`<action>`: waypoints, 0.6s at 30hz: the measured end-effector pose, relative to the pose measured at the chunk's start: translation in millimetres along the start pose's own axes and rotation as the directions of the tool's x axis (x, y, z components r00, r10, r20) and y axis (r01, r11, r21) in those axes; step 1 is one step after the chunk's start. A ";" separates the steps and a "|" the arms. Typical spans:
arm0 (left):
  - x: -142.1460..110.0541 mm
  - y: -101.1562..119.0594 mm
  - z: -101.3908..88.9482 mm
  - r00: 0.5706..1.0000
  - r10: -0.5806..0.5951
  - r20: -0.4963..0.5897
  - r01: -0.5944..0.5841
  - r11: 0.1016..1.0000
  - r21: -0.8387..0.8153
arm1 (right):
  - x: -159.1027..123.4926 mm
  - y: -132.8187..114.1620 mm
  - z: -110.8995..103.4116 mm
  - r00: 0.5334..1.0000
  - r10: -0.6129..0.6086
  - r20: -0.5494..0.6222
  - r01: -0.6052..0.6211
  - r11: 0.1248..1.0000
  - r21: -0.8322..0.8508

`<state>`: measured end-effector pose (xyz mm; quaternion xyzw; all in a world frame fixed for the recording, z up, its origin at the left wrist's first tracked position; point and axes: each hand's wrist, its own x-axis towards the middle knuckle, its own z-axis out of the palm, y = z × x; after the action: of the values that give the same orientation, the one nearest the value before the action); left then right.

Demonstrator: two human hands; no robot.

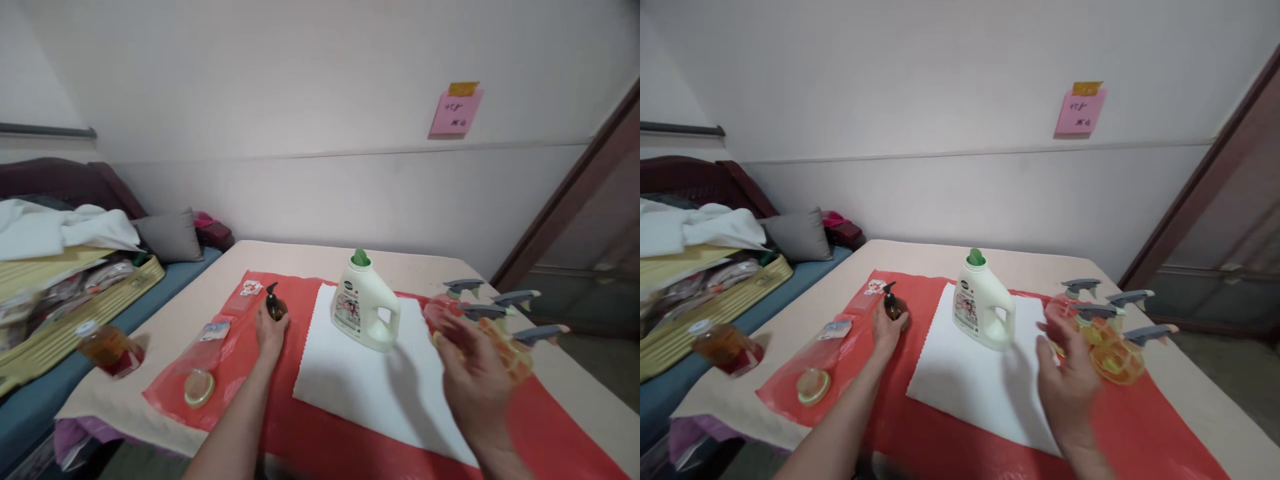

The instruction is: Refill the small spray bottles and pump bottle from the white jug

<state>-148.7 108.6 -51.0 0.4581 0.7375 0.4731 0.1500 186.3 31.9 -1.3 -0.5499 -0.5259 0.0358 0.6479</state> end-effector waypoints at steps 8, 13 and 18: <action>-108.9 73.2 10.5 0.858 0.494 0.138 -0.478 0.868 -0.138 | -59.7 -56.8 44.7 0.935 -0.110 0.337 0.100 0.994 0.045; -145.5 89.0 7.0 0.820 0.493 0.293 -0.435 0.867 -0.241 | -50.8 -66.0 41.2 0.892 0.004 0.452 -0.074 0.988 0.137; -125.7 101.5 -17.0 0.510 0.330 0.794 0.033 0.915 -0.402 | -26.8 -58.8 18.1 0.677 0.136 0.723 -0.523 0.780 0.344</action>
<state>-38.4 9.8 15.8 0.6558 0.4245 0.3291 0.5305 130.1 4.3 22.8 -0.3903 -0.5760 0.4920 0.5233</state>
